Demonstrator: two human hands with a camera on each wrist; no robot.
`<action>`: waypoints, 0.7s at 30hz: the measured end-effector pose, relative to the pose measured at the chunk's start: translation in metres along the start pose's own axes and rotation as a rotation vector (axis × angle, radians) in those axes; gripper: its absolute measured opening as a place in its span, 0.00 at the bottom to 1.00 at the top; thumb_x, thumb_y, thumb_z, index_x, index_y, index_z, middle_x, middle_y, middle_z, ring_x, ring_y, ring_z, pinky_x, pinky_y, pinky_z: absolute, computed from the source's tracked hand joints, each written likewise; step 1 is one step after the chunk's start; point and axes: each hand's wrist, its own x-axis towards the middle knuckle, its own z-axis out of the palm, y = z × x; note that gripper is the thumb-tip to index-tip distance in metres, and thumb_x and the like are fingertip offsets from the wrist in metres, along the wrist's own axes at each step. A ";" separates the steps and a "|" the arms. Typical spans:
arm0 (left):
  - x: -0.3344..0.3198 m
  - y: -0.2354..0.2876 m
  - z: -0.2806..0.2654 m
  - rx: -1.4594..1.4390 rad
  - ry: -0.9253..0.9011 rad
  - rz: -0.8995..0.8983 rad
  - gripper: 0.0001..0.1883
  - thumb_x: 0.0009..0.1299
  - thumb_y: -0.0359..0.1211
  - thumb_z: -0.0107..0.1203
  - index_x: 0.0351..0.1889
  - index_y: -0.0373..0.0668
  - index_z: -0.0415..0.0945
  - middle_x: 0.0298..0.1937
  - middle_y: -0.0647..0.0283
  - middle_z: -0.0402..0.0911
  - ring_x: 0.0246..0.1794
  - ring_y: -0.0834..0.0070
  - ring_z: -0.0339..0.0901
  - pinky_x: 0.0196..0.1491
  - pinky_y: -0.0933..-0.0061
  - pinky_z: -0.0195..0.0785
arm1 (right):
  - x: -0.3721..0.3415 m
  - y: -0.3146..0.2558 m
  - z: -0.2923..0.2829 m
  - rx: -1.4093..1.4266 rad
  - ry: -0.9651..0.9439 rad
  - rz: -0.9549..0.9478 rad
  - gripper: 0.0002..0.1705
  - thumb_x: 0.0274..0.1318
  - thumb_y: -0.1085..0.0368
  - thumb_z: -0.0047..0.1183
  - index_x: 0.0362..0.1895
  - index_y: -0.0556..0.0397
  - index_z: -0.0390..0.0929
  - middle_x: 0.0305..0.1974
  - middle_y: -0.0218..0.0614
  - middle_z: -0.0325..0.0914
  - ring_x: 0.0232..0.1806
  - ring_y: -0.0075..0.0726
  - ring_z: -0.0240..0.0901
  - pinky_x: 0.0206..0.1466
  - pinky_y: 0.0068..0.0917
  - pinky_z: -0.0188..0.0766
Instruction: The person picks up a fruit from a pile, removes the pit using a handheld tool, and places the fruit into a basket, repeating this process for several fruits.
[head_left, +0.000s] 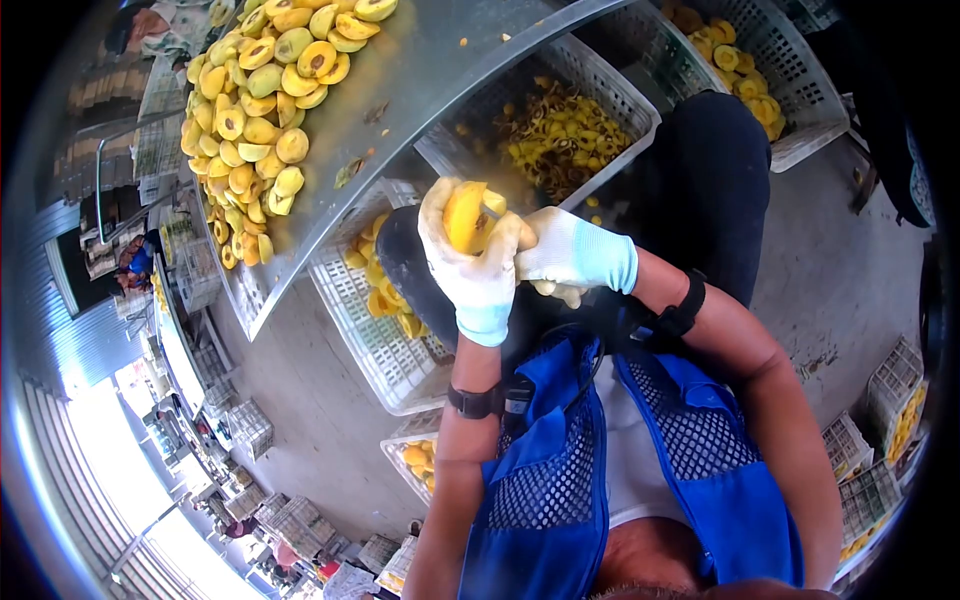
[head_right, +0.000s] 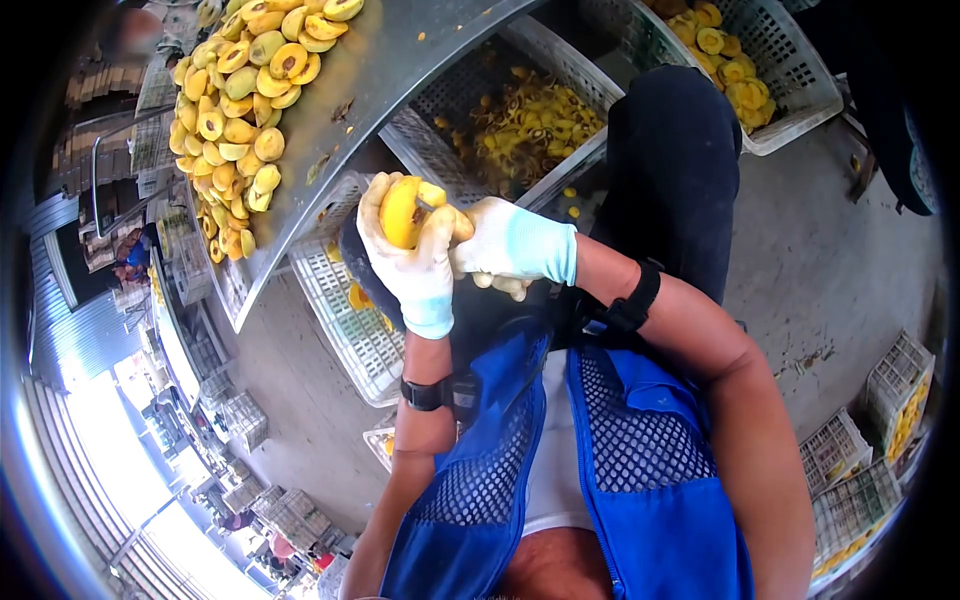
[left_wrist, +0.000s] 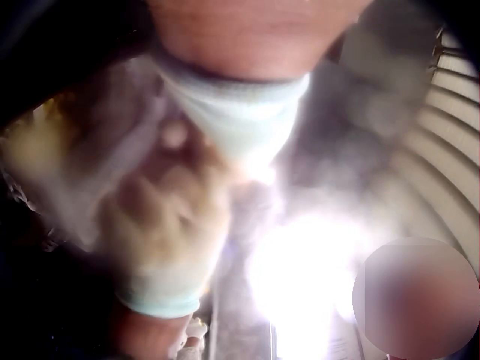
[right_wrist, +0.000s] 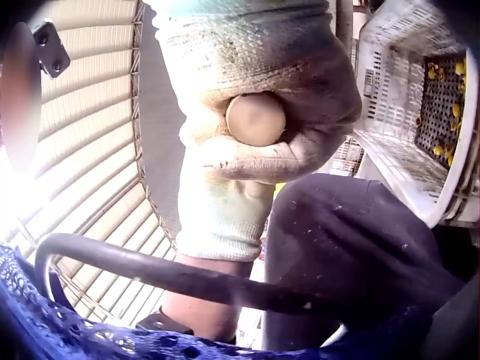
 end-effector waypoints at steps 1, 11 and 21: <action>0.000 -0.003 0.002 -0.024 0.015 0.015 0.37 0.60 0.24 0.66 0.70 0.32 0.66 0.65 0.51 0.74 0.63 0.64 0.76 0.66 0.65 0.71 | 0.002 0.003 0.000 -0.030 0.015 -0.019 0.12 0.56 0.63 0.58 0.29 0.60 0.76 0.16 0.34 0.74 0.10 0.31 0.71 0.13 0.29 0.69; -0.002 -0.005 0.000 0.020 -0.028 0.084 0.38 0.61 0.25 0.66 0.71 0.30 0.65 0.66 0.49 0.74 0.65 0.61 0.76 0.67 0.63 0.72 | 0.001 0.007 -0.003 -0.034 0.022 -0.008 0.15 0.56 0.59 0.60 0.29 0.60 0.77 0.16 0.35 0.74 0.10 0.31 0.73 0.12 0.28 0.69; 0.011 0.009 -0.007 0.065 -0.080 -0.046 0.33 0.60 0.26 0.69 0.65 0.29 0.72 0.57 0.55 0.82 0.55 0.69 0.81 0.63 0.69 0.74 | -0.002 -0.003 0.000 -0.080 0.015 0.087 0.13 0.55 0.61 0.58 0.31 0.60 0.78 0.18 0.37 0.76 0.10 0.33 0.73 0.13 0.29 0.71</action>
